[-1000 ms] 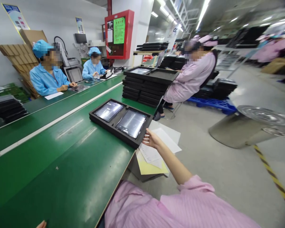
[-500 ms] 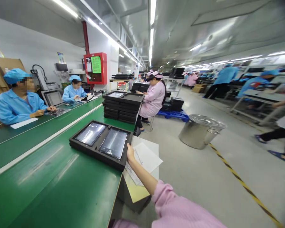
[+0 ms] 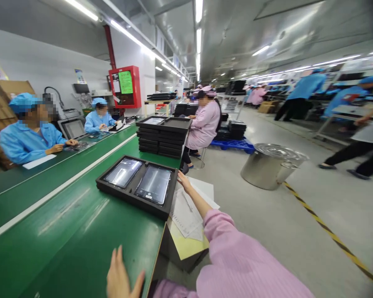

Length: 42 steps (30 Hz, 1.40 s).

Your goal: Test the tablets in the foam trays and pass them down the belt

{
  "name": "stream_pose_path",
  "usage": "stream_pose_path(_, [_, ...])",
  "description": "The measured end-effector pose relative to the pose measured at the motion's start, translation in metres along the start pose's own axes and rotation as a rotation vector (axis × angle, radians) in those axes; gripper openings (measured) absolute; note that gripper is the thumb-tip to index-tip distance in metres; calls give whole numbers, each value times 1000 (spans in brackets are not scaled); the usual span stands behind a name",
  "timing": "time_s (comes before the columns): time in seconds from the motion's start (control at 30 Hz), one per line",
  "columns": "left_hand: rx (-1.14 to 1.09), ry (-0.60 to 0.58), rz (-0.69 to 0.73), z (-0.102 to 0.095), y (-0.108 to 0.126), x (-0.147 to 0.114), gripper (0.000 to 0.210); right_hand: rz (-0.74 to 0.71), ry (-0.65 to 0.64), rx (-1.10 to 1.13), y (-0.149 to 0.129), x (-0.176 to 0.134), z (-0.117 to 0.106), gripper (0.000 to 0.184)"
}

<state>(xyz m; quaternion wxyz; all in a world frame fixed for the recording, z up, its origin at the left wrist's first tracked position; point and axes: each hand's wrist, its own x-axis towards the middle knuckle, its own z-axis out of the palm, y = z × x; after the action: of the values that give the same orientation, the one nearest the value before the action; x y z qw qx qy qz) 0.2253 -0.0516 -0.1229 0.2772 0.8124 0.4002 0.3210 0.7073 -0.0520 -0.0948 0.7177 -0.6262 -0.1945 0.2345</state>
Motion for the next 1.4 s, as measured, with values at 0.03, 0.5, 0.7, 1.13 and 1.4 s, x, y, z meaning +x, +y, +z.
stream_pose_path(0.03, [54,-10,20,19,13,8,82,-6,-13,-4,1,3,-3,58])
stream_pose_path(0.5, [189,6,-2,152,88,96,168,-142,-80,-148,41,46,-35,70])
stream_pose_path(0.7, [219,4,-9,161,93,96,166,-151,-24,-153,53,59,-41,64])
stream_pose_path(1.13, [240,12,63,165,89,93,143,-132,-53,-183,51,55,-46,70])
stream_pose_path(1.4, [262,-18,61,168,85,94,144,4,76,-160,45,61,-39,61])
